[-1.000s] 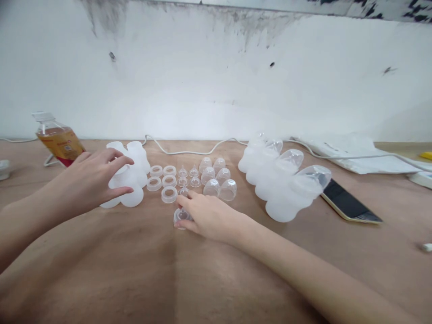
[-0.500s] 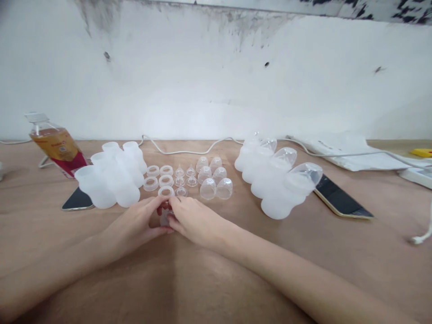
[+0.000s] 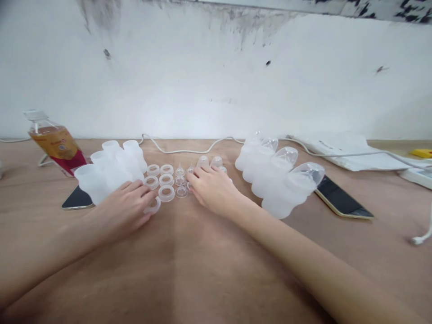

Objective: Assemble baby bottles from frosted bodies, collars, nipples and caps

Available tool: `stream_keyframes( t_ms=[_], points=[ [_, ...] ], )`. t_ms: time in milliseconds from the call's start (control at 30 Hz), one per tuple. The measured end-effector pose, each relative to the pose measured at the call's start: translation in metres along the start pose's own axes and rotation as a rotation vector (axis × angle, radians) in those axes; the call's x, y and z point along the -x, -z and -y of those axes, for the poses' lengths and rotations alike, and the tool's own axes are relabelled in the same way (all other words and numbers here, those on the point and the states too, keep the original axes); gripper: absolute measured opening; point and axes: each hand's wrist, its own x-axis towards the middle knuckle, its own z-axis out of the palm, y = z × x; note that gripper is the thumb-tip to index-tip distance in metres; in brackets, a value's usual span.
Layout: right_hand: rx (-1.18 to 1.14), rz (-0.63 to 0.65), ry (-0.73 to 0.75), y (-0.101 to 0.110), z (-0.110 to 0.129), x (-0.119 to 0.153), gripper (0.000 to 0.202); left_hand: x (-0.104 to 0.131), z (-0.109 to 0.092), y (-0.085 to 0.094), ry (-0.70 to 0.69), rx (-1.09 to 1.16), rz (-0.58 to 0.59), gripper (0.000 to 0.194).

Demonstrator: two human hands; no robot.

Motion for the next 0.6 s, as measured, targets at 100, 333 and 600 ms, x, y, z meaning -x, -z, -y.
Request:
stream_keyframes(
  t_ms=[100,333,600],
  points=[
    [0.057,0.038,0.038,-0.010,0.001,-0.001,0.018,0.001,-0.001,0.001,0.024,-0.101,-0.017,0.013],
    [0.145,-0.005,0.088,-0.020,0.002,0.000,0.019,0.002,-0.003,-0.004,0.006,-0.194,-0.060,0.018],
    [0.160,-0.030,0.072,-0.024,0.006,-0.001,0.018,-0.001,-0.001,-0.009,0.011,-0.220,-0.081,0.022]
  ],
)
